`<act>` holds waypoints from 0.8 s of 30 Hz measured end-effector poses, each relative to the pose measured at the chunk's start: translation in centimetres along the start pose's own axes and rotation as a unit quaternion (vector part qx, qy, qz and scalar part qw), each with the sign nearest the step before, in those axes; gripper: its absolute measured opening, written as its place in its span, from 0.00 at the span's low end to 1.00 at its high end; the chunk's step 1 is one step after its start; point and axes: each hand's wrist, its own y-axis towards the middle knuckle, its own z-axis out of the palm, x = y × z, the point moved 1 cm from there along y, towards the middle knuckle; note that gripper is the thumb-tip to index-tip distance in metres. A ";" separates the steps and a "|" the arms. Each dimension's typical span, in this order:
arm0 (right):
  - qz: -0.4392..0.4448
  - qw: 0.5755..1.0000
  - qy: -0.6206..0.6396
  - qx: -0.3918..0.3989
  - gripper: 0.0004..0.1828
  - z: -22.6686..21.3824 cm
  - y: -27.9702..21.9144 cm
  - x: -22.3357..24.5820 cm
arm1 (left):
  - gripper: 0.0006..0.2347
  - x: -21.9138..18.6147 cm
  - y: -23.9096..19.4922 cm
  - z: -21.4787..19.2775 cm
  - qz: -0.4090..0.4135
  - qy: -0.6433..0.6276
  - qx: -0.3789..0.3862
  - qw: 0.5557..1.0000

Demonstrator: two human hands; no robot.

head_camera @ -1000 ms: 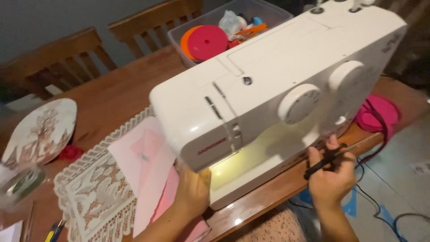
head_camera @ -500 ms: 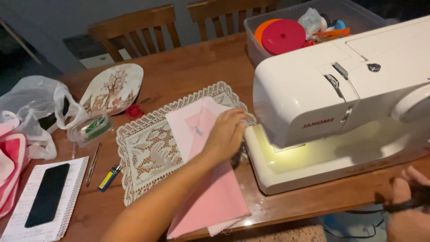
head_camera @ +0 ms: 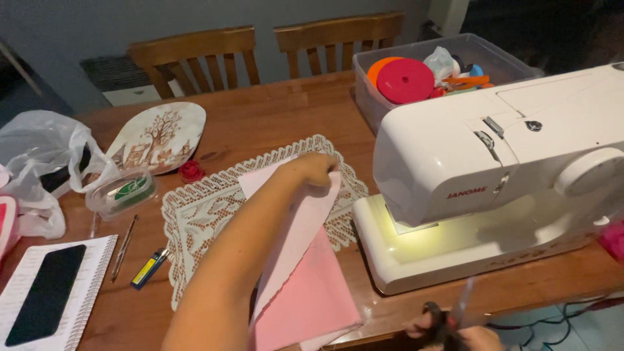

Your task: Cutting out a printed cartoon design from a sheet using scissors

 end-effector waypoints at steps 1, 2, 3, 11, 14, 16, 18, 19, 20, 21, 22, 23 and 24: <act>-0.002 1.000 0.000 -0.001 0.06 2.2 1.0 0.6 | 0.19 1.3 0.6 0.3 0.002 0.000 -0.001 1.000; 0.068 0.946 -0.313 -0.057 0.12 4.2 2.0 1.1 | 0.12 2.4 1.2 0.6 0.070 -0.003 -0.023 0.997; 0.125 0.792 -0.587 -0.110 0.23 6.2 2.9 1.5 | 0.08 3.5 1.8 1.0 0.137 -0.006 -0.043 0.990; -0.336 0.881 -0.331 0.047 0.37 30.7 -11.8 2.0 | 0.02 0.0 -20.9 -11.6 0.035 -0.262 -0.188 0.946; -0.445 0.798 -0.403 0.054 0.44 34.0 -11.0 1.5 | 0.02 -0.4 -26.4 -13.3 0.089 -0.246 -0.347 0.901; -0.488 0.768 -0.409 0.070 0.49 36.0 -11.7 0.9 | 0.04 -1.5 -29.8 -14.1 0.118 -0.192 -0.430 0.874; -0.584 0.719 -0.339 0.163 0.45 37.7 -13.3 0.3 | 0.07 -3.1 -32.9 -14.7 0.150 -0.145 -0.532 0.821; -0.584 0.719 -0.338 0.163 0.45 38.3 -14.0 0.4 | 0.07 -4.1 -34.1 -14.9 0.150 -0.144 -0.532 0.821; -0.600 0.714 -0.307 0.188 0.42 38.9 -14.8 0.4 | 0.01 -5.2 -35.4 -15.0 0.154 -0.100 -0.553 0.813; -0.615 0.708 -0.275 0.213 0.39 39.4 -15.7 0.5 | 0.06 -6.3 -36.6 -15.1 0.159 -0.056 -0.572 0.803; -0.615 0.708 -0.275 0.214 0.39 40.0 -16.2 0.9 | 0.06 -7.0 -37.3 -15.2 0.158 -0.056 -0.572 0.803; -0.626 0.699 -0.290 0.189 0.37 40.6 -16.8 1.4 | 0.05 -7.7 -38.0 -15.3 0.149 -0.010 -0.563 0.813; -0.636 0.689 -0.305 0.165 0.35 41.2 -17.3 1.9 | 0.04 -8.4 -38.7 -15.4 0.139 0.036 -0.552 0.821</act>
